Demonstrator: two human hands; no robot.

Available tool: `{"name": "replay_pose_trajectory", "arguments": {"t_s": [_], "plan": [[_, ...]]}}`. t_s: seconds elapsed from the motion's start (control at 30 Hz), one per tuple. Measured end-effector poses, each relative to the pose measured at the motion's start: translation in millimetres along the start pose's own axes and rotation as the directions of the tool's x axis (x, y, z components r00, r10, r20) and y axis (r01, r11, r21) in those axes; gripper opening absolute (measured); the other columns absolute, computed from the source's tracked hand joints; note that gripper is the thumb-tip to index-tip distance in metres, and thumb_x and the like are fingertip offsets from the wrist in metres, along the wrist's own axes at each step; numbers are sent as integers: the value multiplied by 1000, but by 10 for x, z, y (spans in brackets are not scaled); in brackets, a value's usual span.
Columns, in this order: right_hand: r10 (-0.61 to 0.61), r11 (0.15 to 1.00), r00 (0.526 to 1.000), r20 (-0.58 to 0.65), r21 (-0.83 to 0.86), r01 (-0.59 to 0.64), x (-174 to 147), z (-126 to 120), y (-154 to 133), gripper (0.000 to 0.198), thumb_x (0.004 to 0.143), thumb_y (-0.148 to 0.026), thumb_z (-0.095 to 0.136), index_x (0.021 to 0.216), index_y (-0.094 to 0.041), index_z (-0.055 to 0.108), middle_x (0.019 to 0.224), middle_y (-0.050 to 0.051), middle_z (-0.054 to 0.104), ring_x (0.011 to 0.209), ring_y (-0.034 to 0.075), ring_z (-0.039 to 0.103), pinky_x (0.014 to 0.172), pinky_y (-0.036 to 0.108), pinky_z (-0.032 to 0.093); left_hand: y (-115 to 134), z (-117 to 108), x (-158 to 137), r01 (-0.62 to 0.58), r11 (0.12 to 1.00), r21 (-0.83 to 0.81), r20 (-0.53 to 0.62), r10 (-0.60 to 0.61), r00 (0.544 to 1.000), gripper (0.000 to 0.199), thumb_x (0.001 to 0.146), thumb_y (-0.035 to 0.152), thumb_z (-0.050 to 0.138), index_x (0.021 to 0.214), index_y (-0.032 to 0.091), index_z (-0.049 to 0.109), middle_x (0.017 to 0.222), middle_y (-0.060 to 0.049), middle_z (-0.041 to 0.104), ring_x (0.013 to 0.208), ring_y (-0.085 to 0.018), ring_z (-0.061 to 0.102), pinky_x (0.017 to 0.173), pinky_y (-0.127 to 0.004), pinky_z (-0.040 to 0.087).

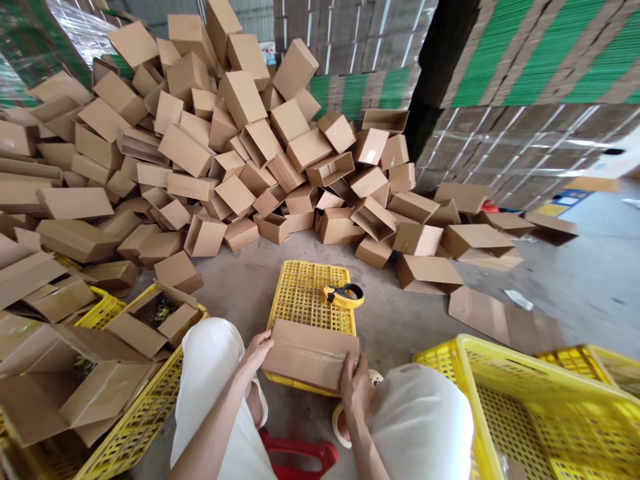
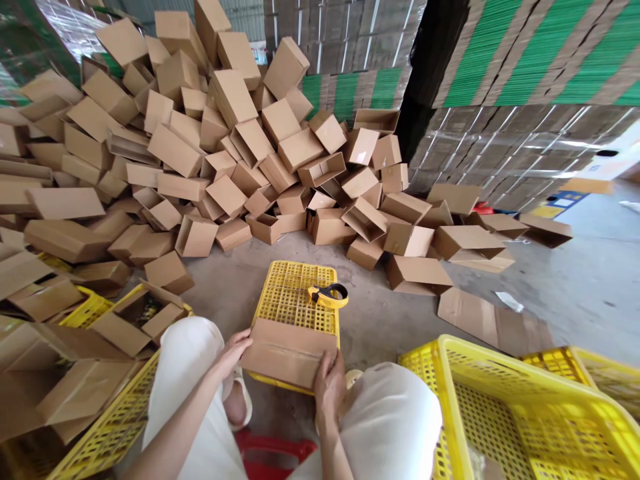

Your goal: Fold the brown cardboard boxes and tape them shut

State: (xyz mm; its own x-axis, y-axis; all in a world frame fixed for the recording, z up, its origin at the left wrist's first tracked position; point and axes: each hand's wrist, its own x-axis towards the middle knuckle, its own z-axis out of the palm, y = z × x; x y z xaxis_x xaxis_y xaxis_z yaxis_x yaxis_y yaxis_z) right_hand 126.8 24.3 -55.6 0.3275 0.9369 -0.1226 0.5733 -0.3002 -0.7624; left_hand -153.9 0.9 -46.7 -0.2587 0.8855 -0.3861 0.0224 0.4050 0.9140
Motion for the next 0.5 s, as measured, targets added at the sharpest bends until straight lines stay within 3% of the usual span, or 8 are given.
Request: {"name": "replay_pose_trajectory", "arguments": {"t_s": [0.13,0.27,0.5], "plan": [[15,1000,1000,1,-16,-15,2,1,13,76,102,-68,22,142,-15,58,132,21,71,117,37,69,93,40,51,-99,58,-27,8,996,-85,-33,-11,999,51,77,34,65,124,18,77,145,-12,69,146,-32,54,120,-42,43],[10,1000,1000,4,-19,-10,-2,9,51,73,102,-65,23,144,-16,56,134,20,71,118,35,70,96,41,51,-261,104,-91,23,992,-125,-113,-37,993,55,80,34,65,131,14,73,157,-15,58,153,-31,45,128,-43,32],[-2,1000,1000,-13,25,2,-8,36,94,71,103,-64,26,144,-14,56,138,20,68,123,35,68,102,43,50,-709,151,-305,-7,970,-243,-195,-42,980,54,80,45,66,127,18,74,152,-15,63,148,-31,52,125,-46,39]]}}
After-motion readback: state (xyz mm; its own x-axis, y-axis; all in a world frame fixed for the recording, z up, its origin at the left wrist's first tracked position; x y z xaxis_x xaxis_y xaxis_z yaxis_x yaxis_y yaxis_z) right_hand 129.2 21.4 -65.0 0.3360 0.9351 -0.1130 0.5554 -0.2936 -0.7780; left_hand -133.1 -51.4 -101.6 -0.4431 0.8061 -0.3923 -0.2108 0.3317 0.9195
